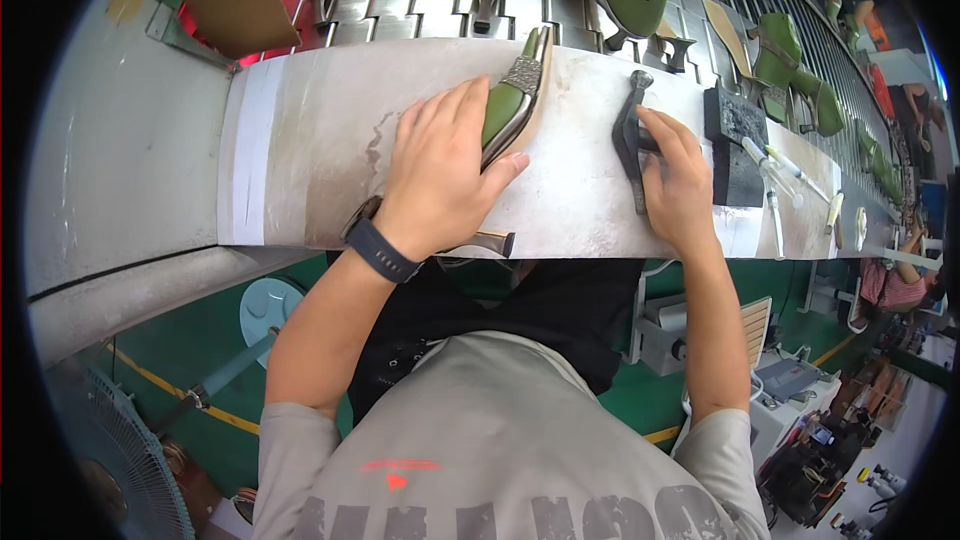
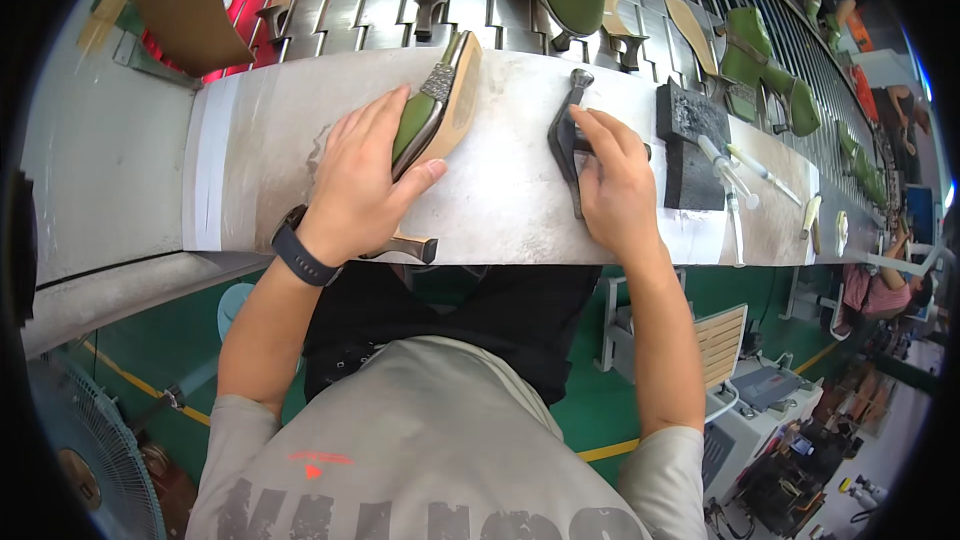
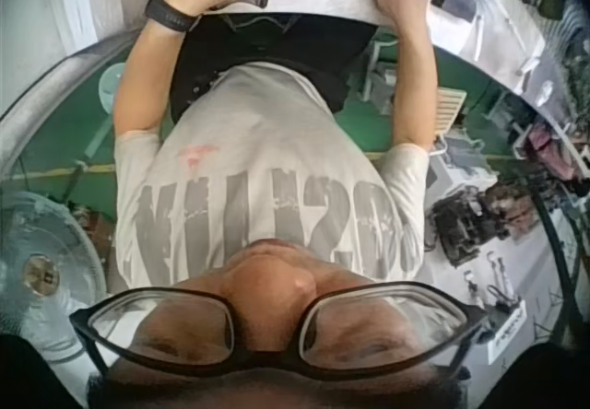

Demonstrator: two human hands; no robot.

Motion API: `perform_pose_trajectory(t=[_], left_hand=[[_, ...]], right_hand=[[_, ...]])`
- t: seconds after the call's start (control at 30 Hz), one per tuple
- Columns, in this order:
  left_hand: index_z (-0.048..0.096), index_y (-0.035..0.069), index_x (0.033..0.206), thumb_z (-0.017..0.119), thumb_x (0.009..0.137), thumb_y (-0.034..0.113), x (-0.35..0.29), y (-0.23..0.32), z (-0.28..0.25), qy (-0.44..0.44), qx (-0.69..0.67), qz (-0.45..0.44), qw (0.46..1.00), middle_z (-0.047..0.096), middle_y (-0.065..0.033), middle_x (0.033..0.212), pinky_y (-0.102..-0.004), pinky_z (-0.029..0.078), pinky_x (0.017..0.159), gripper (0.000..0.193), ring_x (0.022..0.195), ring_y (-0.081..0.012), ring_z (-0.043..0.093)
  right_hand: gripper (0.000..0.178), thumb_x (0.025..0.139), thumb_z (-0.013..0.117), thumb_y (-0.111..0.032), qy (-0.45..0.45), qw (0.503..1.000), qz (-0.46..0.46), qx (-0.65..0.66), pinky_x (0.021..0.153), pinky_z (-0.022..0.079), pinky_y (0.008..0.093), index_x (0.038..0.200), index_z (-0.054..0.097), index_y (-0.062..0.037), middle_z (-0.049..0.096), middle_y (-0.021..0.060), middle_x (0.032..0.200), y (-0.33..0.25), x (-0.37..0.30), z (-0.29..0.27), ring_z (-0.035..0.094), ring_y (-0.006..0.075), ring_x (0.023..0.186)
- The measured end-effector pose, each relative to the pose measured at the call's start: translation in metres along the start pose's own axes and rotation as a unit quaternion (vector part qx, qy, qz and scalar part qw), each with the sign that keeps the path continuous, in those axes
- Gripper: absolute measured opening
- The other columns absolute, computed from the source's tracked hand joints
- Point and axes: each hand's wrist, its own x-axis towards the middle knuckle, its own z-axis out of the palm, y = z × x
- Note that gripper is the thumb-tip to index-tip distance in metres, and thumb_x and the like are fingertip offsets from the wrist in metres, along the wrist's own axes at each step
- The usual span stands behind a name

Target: The person aligns and presses shoe soles onto shoe lasts by hand, taps around the edges using a hammer, and dispenses adhesive from a syringe. They place completed shoes onto the conveyor belt and retrieve new soles and shoe lasts to repeat the process.

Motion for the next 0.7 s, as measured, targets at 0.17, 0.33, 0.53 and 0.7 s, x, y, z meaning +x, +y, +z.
perform_pose_trajectory(t=[0.17, 0.33, 0.53, 0.7], left_hand=[[0.046, -0.01, 0.153, 0.072, 0.1, 0.028, 0.004, -0.001, 0.0, -0.021, -0.02, 0.043, 0.999, 0.057, -0.0305, 0.148, -0.0522, 0.037, 0.119, 0.07, 0.137, -0.0456, 0.053], [0.048, -0.01, 0.151, 0.07, 0.102, 0.029, 0.005, -0.006, -0.004, -0.021, -0.011, 0.073, 0.997, 0.062, -0.0306, 0.141, -0.0519, 0.043, 0.112, 0.067, 0.13, -0.047, 0.059], [0.055, -0.01, 0.145, 0.067, 0.103, 0.039, 0.031, 0.014, 0.0, -0.049, -0.003, -0.013, 0.999, 0.07, -0.0271, 0.126, -0.0534, 0.049, 0.098, 0.066, 0.109, -0.046, 0.067], [0.052, -0.008, 0.15, 0.066, 0.104, 0.034, 0.035, 0.015, -0.002, -0.053, -0.026, -0.005, 0.998, 0.069, -0.031, 0.127, -0.0523, 0.05, 0.101, 0.064, 0.113, -0.0491, 0.066]], right_hand=[[0.06, 0.082, 0.063, 0.01, -0.061, 0.996, -0.041, -0.056, 0.1, 0.051, 0.0467, 0.139, 0.068, -0.0061, 0.069, 0.0165, 0.124, 0.012, 0.01, -0.002, 0.064, 0.0361, 0.115], [0.056, 0.082, 0.063, 0.011, -0.05, 0.995, -0.009, -0.082, 0.094, 0.052, 0.0478, 0.135, 0.07, -0.0049, 0.069, 0.0164, 0.118, -0.004, 0.006, 0.006, 0.065, 0.0362, 0.109], [0.045, 0.083, 0.078, -0.001, -0.045, 0.988, 0.122, 0.089, 0.089, 0.057, 0.0416, 0.128, 0.072, -0.0028, 0.069, 0.0209, 0.122, -0.04, -0.003, 0.01, 0.069, 0.0364, 0.107], [0.037, 0.089, 0.081, -0.004, 0.014, 0.946, 0.051, 0.321, 0.095, 0.055, 0.0348, 0.125, 0.073, 0.0001, 0.075, 0.0154, 0.111, -0.049, 0.019, -0.011, 0.073, 0.0258, 0.105]])
